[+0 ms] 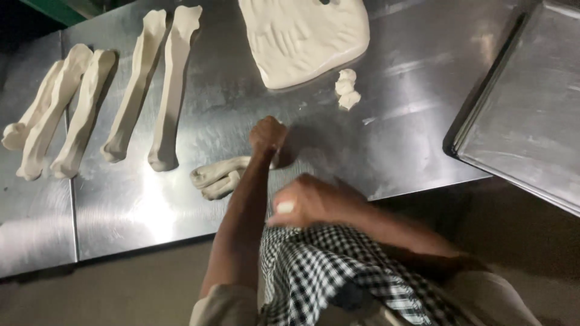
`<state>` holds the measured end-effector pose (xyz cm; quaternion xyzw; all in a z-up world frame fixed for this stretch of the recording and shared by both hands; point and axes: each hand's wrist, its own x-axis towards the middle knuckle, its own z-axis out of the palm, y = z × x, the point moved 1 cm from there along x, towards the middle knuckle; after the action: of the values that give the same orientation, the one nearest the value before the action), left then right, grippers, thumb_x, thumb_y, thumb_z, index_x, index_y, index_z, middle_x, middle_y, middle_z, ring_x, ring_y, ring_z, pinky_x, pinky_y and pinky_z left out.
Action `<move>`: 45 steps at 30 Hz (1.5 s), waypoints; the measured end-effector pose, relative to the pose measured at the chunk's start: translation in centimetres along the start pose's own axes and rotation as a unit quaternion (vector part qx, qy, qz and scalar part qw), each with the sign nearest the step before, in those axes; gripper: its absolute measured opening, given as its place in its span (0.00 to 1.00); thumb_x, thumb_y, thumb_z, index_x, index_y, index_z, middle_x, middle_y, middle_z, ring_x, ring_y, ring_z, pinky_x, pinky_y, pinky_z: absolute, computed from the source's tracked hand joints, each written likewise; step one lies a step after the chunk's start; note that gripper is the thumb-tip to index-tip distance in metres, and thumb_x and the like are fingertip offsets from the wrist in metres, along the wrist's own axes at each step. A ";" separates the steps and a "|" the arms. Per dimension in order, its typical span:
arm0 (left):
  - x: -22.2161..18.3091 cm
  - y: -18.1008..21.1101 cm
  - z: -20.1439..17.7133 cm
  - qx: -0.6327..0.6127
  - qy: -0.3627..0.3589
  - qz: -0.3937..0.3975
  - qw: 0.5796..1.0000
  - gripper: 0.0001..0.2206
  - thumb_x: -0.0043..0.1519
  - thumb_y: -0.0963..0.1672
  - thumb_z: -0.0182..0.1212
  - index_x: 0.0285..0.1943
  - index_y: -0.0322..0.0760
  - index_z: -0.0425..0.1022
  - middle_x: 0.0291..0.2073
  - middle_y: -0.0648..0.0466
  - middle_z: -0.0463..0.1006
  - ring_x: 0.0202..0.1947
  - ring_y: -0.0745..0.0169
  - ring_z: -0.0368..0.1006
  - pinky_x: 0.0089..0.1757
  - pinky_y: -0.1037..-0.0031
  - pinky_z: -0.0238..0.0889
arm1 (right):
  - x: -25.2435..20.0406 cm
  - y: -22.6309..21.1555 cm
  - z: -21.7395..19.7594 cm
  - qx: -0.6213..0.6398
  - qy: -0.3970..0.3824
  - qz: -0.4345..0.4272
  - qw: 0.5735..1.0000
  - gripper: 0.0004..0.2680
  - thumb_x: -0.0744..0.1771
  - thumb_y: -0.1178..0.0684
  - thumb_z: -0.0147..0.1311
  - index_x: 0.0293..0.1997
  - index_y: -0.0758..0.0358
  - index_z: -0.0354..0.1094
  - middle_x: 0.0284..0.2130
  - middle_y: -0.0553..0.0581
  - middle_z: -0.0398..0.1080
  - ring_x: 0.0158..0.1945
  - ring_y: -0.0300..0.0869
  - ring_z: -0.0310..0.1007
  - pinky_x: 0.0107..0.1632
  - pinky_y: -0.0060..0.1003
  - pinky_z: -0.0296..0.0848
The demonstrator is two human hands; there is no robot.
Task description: Portion dough from a long strip into individual small spheres and arrange them evenly on a baking tray.
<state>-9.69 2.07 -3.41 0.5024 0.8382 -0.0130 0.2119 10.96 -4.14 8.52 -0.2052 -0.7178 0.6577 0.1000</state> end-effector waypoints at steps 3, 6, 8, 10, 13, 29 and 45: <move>-1.1 -0.8 2.4 -0.076 0.102 0.183 0.975 0.15 0.53 0.48 0.64 0.44 0.34 0.80 0.39 0.40 0.79 0.42 0.39 0.78 0.43 0.56 0.72 | 0.7 -1.8 -1.6 -0.115 0.130 -0.030 0.984 0.10 0.65 0.45 0.63 0.41 0.60 0.76 0.33 0.56 0.77 0.37 0.43 0.78 0.43 0.40 0.75; -5.5 0.3 1.5 -0.183 0.120 0.362 0.906 0.25 0.46 0.43 0.70 0.53 0.33 0.68 0.46 0.37 0.73 0.43 0.39 0.74 0.43 0.57 0.70 | 3.1 4.9 -2.3 -0.122 0.268 0.066 0.953 0.11 0.68 0.44 0.57 0.44 0.62 0.74 0.36 0.57 0.77 0.39 0.45 0.79 0.43 0.42 0.75; -6.2 1.1 0.1 -0.222 0.089 0.381 0.893 0.34 0.45 0.40 0.70 0.62 0.32 0.60 0.54 0.36 0.68 0.46 0.41 0.73 0.45 0.58 0.71 | 4.7 8.9 -2.3 -0.121 0.297 0.079 0.944 0.11 0.69 0.44 0.54 0.45 0.63 0.72 0.36 0.59 0.77 0.39 0.47 0.79 0.43 0.44 0.75; -6.5 0.5 0.8 -0.260 0.022 0.314 0.913 0.51 0.49 0.37 0.70 0.81 0.32 0.39 0.59 0.35 0.67 0.58 0.40 0.68 0.54 0.59 0.69 | 4.7 11.9 -1.3 -0.112 0.328 0.130 0.929 0.12 0.71 0.45 0.48 0.47 0.66 0.69 0.37 0.63 0.77 0.40 0.50 0.80 0.44 0.46 0.76; -4.0 -2.2 2.7 -0.305 0.084 0.391 0.864 0.55 0.50 0.37 0.74 0.82 0.32 0.31 0.53 0.38 0.75 0.63 0.38 0.68 0.63 0.56 0.59 | 5.8 11.5 -0.3 -0.178 0.357 0.012 0.917 0.09 0.69 0.52 0.49 0.50 0.64 0.71 0.39 0.64 0.78 0.42 0.51 0.80 0.44 0.44 0.76; -0.5 -2.2 7.0 -0.035 -0.030 0.450 0.892 0.11 0.57 0.47 0.62 0.40 0.37 0.82 0.36 0.38 0.82 0.38 0.37 0.78 0.40 0.54 0.71 | 6.7 0.3 5.3 -0.322 0.397 0.265 0.818 0.13 0.72 0.45 0.46 0.42 0.65 0.72 0.36 0.69 0.76 0.44 0.61 0.77 0.51 0.53 0.74; 1.1 -4.5 -3.2 0.006 -0.038 0.164 0.986 0.17 0.58 0.47 0.60 0.51 0.34 0.82 0.51 0.39 0.81 0.53 0.40 0.78 0.48 0.57 0.73 | 6.4 -0.8 8.4 -0.028 0.305 0.001 0.952 0.07 0.66 0.52 0.58 0.43 0.64 0.75 0.33 0.54 0.77 0.37 0.42 0.76 0.40 0.38 0.74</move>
<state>-15.01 1.54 -1.80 0.6331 0.7360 -0.0019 0.2397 1.60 -9.03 7.53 -0.3998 -0.6708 0.5435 0.3079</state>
